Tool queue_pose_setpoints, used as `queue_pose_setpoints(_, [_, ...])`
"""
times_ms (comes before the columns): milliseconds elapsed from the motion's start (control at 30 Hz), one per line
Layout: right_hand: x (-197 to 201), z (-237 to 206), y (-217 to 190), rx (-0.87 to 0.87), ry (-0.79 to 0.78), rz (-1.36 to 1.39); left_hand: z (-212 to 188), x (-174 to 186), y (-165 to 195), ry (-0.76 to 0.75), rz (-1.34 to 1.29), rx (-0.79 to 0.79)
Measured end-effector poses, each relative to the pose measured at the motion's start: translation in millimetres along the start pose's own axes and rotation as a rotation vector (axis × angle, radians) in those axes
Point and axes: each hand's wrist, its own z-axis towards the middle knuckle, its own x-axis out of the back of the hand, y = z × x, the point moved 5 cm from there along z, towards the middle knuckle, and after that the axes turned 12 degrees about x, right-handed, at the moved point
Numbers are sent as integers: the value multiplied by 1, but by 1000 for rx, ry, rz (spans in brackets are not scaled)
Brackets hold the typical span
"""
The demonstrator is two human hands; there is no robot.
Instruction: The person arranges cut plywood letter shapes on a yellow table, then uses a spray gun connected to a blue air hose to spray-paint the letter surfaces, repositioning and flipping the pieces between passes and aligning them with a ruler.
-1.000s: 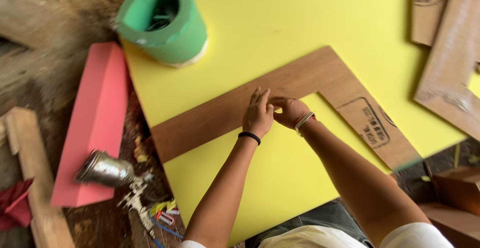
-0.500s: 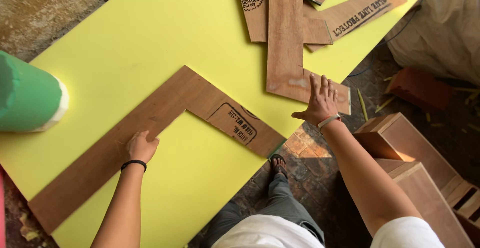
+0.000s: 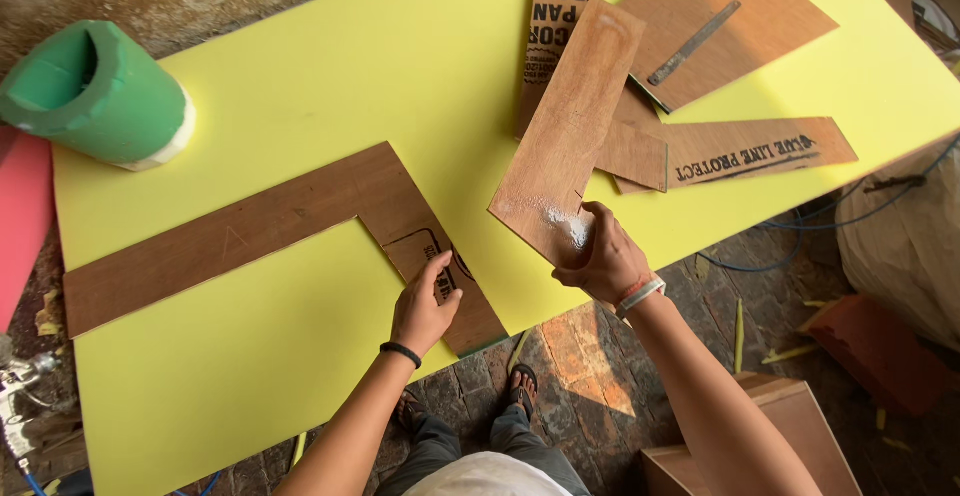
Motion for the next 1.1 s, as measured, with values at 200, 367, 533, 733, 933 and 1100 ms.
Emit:
queue_pose_setpoints(200, [31, -15, -83, 435, -82, 540, 76, 53, 60, 302, 129, -132])
queue_pose_setpoints(367, [19, -8, -134, 606, -504, 1040, 58, 171, 73, 856, 223, -481])
queue_pose_setpoints(533, [-6, 1, -179, 663, -768, 1256, 19, 235, 41, 666, 636, -483])
queue_pose_setpoints(733, [-64, 9, -206, 744, -1005, 1319, -19, 262, 6, 678, 653, -540])
queue_pose_setpoints(933, [-88, 76, -193, 528, -515, 1089, 2, 294, -50, 594, 877, -280])
queue_pose_setpoints(1100, [-136, 50, -213, 589, 109, 111, 28, 288, -109, 250, 995, 7])
